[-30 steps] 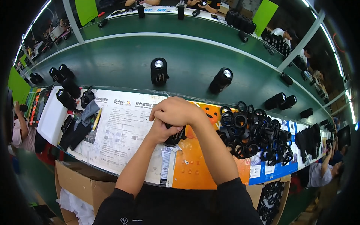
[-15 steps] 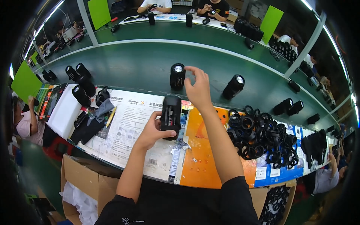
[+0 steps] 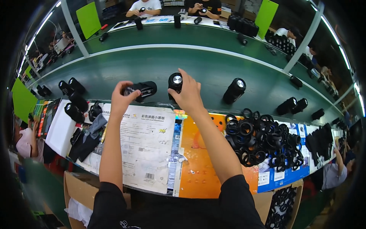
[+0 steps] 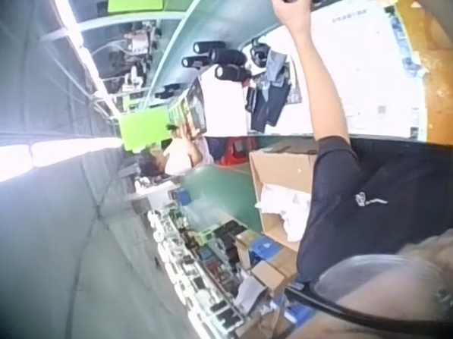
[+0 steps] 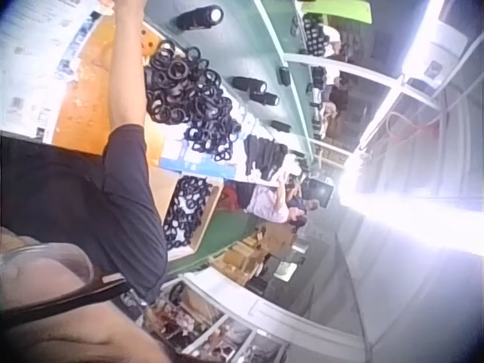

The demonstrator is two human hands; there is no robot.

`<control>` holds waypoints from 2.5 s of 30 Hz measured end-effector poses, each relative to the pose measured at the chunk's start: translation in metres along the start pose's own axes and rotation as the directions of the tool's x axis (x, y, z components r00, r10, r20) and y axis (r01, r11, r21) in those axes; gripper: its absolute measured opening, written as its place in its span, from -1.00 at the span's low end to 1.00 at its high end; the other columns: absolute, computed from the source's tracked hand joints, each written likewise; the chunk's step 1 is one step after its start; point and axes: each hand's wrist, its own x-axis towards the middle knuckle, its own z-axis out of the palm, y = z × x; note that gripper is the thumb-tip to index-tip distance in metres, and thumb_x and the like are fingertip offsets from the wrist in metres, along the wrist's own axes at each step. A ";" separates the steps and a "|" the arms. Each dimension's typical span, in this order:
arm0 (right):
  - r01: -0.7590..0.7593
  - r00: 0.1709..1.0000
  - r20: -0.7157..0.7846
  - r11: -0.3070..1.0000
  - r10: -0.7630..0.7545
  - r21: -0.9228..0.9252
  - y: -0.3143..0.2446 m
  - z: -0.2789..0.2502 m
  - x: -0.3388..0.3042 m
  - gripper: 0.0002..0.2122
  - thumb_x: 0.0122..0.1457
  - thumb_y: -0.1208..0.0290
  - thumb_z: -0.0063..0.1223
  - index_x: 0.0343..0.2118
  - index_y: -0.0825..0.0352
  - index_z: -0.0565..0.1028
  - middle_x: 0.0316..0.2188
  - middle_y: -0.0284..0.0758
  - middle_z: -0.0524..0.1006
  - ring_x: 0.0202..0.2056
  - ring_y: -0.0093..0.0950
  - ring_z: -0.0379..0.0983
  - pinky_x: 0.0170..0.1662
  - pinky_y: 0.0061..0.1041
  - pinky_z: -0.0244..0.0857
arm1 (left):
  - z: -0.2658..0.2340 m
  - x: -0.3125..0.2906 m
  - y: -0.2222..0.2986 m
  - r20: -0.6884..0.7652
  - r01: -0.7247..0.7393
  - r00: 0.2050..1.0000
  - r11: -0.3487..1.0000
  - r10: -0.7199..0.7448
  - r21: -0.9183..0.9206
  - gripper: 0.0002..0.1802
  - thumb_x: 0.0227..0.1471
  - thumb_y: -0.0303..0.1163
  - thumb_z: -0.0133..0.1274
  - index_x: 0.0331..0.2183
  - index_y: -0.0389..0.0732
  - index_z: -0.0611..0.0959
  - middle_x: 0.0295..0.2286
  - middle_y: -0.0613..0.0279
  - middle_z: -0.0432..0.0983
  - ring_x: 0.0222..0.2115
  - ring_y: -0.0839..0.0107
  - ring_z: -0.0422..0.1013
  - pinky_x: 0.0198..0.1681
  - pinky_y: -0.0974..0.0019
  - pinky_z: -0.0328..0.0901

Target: The person assembles rubber or plastic rings onto cylindrical components by hand at an electronics factory workbench.

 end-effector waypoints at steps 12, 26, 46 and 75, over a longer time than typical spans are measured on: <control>-0.263 0.965 0.067 0.912 0.255 0.315 -0.026 -0.112 -0.103 -0.12 0.13 0.21 0.64 0.46 0.29 0.35 0.05 -0.14 0.68 0.05 -0.38 0.66 0.20 -0.37 0.49 | 0.077 0.064 0.042 0.396 -0.386 0.895 0.799 0.204 0.461 -0.17 0.13 -0.31 0.48 0.39 0.24 0.56 0.26 -0.06 0.46 0.21 -0.14 0.50 0.28 -0.07 0.45; -0.222 0.975 0.129 0.865 0.183 0.451 -0.027 -0.094 -0.154 -0.16 0.38 0.14 0.39 0.60 0.26 0.17 0.38 -0.05 0.42 0.33 -0.15 0.37 0.41 -0.23 0.23 | 0.152 -0.151 0.061 0.615 0.322 0.781 0.777 0.104 -0.540 0.28 0.06 0.57 0.24 0.41 -0.31 0.41 0.15 0.14 0.56 0.15 0.34 0.51 0.27 0.24 0.40; -0.416 0.895 0.410 0.664 0.176 0.622 -0.018 -0.041 -0.187 -0.20 0.26 0.36 0.56 0.43 0.59 0.32 0.21 -0.13 0.59 0.19 -0.39 0.58 0.31 -0.34 0.44 | 0.121 -0.141 0.050 0.330 0.261 0.941 0.457 0.076 -0.850 -0.25 0.19 0.03 0.45 0.15 -0.24 0.51 -0.09 0.03 0.63 -0.02 0.09 0.66 0.08 0.04 0.63; -0.340 0.930 0.354 0.599 0.100 0.725 -0.028 -0.045 -0.193 -0.19 0.17 0.33 0.62 0.39 0.58 0.39 0.17 -0.12 0.60 0.17 -0.39 0.57 0.30 -0.33 0.43 | 0.123 -0.149 0.049 0.415 0.357 0.888 0.269 0.200 -0.894 -0.26 0.03 -0.07 0.54 0.11 -0.16 0.56 -0.13 0.10 0.62 -0.11 0.18 0.66 0.04 0.10 0.60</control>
